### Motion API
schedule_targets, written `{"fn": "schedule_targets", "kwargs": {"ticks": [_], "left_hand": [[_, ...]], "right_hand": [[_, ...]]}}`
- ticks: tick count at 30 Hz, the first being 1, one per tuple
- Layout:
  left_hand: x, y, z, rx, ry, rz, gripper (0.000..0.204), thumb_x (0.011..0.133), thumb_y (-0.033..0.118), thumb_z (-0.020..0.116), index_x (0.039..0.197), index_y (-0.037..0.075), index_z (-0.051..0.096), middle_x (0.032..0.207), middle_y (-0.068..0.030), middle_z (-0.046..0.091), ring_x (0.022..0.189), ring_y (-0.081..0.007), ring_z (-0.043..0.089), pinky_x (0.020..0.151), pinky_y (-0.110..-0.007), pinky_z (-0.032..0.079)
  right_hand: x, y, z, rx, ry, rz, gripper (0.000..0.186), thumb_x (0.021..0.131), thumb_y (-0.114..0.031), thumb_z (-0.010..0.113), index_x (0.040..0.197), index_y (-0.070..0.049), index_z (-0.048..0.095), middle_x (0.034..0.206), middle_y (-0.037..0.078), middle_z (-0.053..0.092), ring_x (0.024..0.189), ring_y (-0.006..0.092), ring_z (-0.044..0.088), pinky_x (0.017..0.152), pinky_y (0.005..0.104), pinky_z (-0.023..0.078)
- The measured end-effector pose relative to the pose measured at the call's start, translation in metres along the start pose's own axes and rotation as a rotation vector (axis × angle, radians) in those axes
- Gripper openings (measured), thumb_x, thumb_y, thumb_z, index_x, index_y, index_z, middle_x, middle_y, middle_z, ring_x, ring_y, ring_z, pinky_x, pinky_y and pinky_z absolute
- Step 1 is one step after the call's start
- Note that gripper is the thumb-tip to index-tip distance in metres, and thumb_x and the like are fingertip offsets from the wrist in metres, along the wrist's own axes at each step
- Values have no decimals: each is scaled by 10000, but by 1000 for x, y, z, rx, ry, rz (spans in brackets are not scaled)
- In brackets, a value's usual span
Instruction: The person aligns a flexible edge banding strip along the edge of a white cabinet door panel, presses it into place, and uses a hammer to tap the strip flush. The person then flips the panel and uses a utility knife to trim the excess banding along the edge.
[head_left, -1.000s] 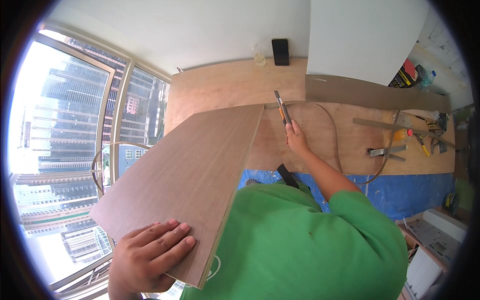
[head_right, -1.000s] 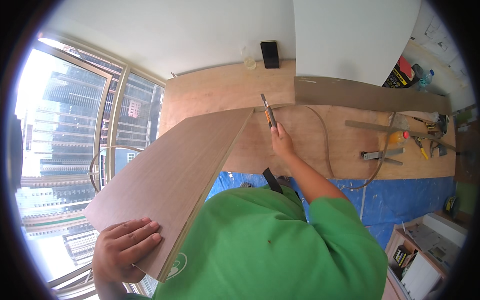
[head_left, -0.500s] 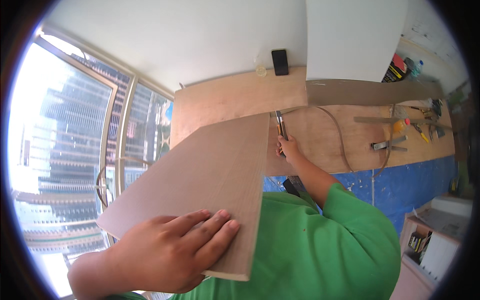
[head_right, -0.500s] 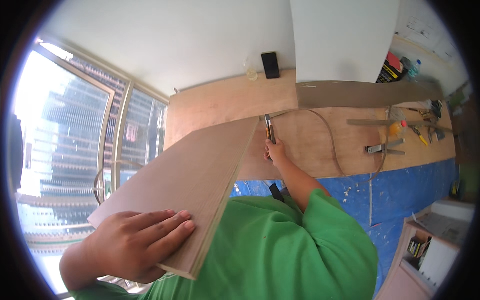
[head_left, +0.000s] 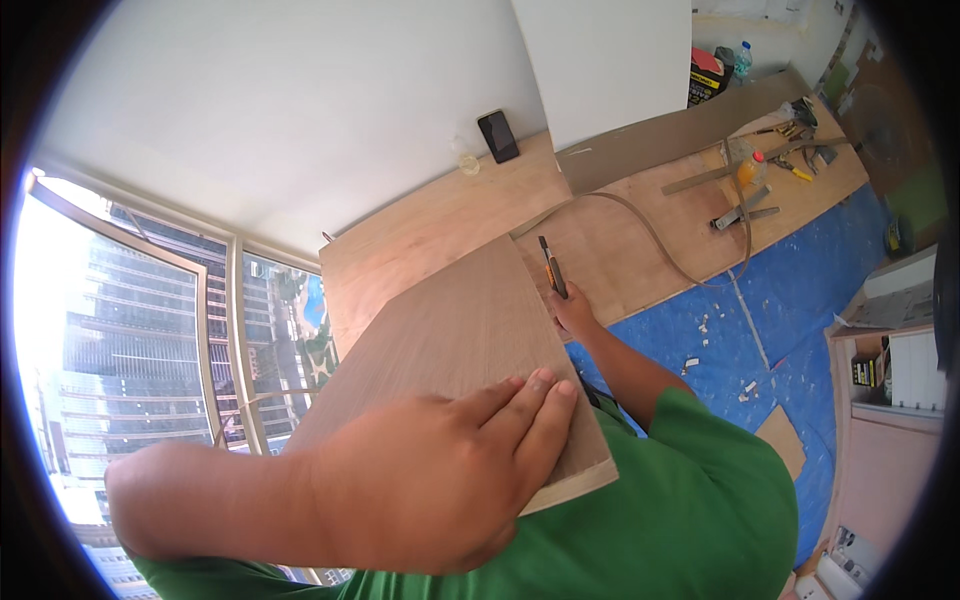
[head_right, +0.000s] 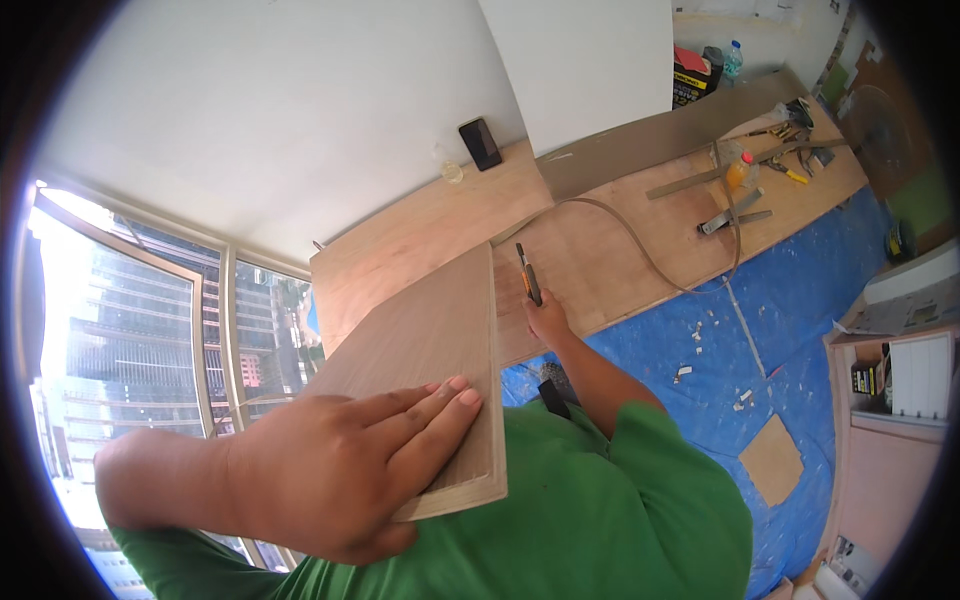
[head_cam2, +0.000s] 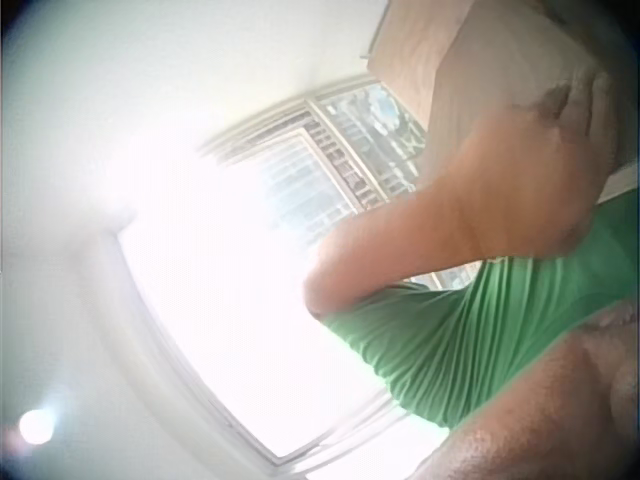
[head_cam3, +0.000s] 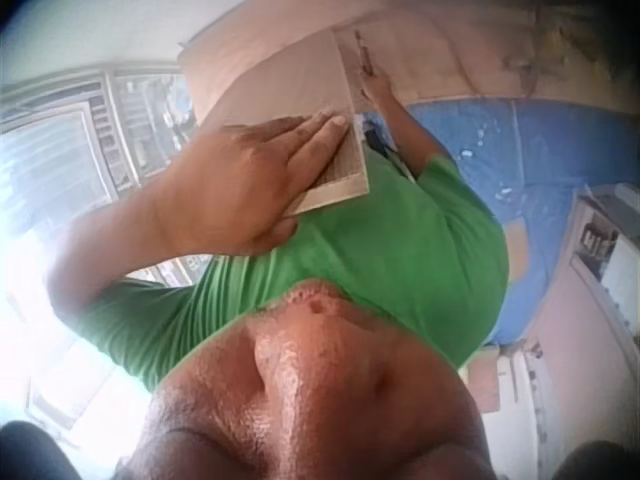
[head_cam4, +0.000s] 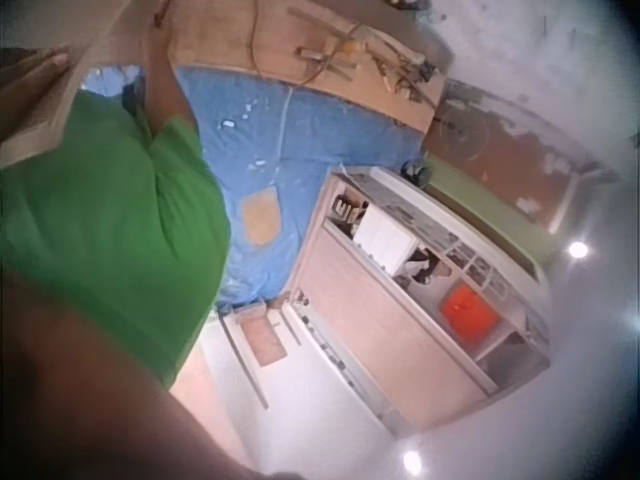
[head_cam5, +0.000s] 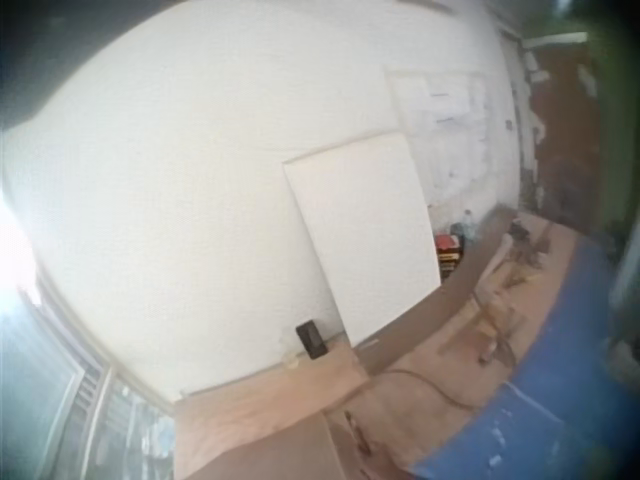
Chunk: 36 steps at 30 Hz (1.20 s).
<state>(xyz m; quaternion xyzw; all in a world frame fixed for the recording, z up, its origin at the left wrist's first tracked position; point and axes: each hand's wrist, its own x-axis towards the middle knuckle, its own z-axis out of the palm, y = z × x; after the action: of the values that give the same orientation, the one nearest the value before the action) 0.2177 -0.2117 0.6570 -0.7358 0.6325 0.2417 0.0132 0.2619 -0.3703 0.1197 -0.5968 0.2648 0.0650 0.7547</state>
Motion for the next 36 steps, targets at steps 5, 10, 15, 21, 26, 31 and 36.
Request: {"fn": "schedule_targets", "kwargs": {"ticks": [5,10,15,21,26,31,36], "left_hand": [[12,1,-11,-78,-59,13,936,746,270,712,1466,-173,311,1415,-335,513,1246,-389,611,894,-375,598],[17,9,-9,-63,-94,38,853,766,226,689,1438,-178,353,1431,-342,495,1238,-384,619,878,-354,604],[19,6,-6,-60,-97,78,843,769,209,685,1429,-192,346,1429,-356,483,1227,-393,622,876,-337,605],[22,2,-5,-79,-77,109,862,762,218,699,1422,-204,340,1422,-372,477,1225,-411,618,884,-346,604],[19,1,-18,-93,-147,42,908,754,236,713,1440,-207,315,1438,-380,459,1234,-428,610,889,-363,603],[21,-7,-7,-166,-37,95,890,751,228,717,1423,-217,338,1405,-395,481,1210,-443,624,841,-393,620],[17,4,-15,-189,-71,-67,759,844,233,662,1470,-103,395,1441,-293,508,1263,-424,576,1022,-434,520]], "right_hand": [[38,9,5,122,7,90,188,1012,-233,550,932,-71,498,604,36,489,413,172,515,354,345,414],[52,6,21,166,-138,81,138,1002,-175,573,978,-58,505,636,66,531,438,193,554,356,351,430],[58,1,17,260,-182,69,133,1009,-149,579,962,-40,519,681,96,591,455,212,567,388,356,460],[66,16,10,257,-154,56,152,999,-163,608,980,-41,519,687,112,583,463,229,581,390,374,462],[60,10,27,-279,-28,-66,283,1039,-287,527,949,-21,563,778,176,651,599,291,655,565,437,519],[75,24,31,-544,90,-263,358,1048,-315,461,1045,13,605,962,265,670,931,453,644,821,511,495],[90,29,39,-612,113,-276,343,1055,-325,469,1155,-47,643,1003,229,694,976,429,659,848,494,505]]}}
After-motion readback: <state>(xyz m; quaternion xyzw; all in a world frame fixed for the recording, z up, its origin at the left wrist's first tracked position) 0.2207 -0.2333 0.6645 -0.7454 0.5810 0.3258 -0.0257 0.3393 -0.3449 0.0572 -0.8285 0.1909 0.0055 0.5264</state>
